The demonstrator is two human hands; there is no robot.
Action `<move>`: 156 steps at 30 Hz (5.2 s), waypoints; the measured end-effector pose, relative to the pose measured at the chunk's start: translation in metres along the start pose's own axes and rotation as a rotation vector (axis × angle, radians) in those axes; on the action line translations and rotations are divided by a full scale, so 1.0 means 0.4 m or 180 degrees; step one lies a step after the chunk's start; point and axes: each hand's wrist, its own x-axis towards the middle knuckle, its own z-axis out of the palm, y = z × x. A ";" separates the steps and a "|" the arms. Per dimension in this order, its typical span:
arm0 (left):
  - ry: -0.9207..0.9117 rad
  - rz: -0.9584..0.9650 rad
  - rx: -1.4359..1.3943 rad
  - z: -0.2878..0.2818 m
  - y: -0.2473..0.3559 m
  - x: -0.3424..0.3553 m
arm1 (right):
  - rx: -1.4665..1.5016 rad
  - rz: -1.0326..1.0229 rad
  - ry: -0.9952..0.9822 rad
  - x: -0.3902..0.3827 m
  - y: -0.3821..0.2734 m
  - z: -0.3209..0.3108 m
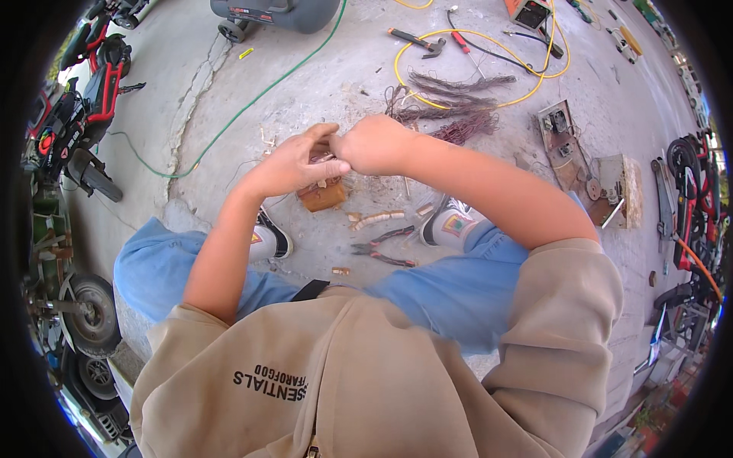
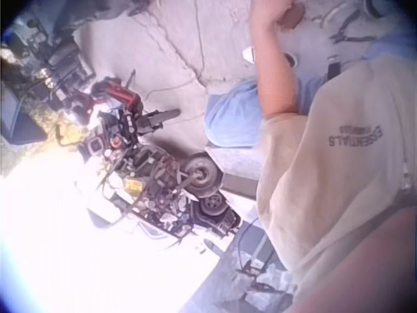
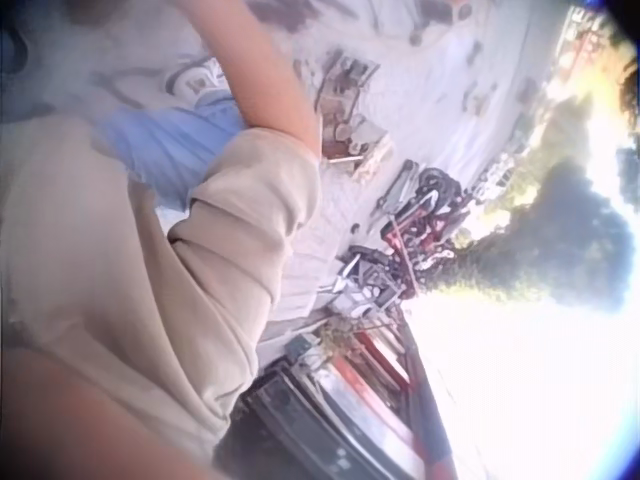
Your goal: The person sits on the floor and winds copper wire around a rectangular block. They repeatedly pick up wire, wrap it around the block, and use pliers to cut the wire. The process is repeated multiple times.
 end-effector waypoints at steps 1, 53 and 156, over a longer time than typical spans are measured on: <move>-0.0802 -0.0421 -0.0660 -0.009 0.023 0.012 | -0.0074 0.0000 -0.0128 -0.002 -0.018 -0.013; -0.1397 -0.0778 0.0029 0.022 -0.088 0.042 | 0.0426 0.1075 -0.0281 -0.101 0.042 -0.057; 0.0534 -0.2367 -0.1980 0.246 -0.668 -0.395 | 0.3889 0.2014 -0.0081 0.172 0.168 0.608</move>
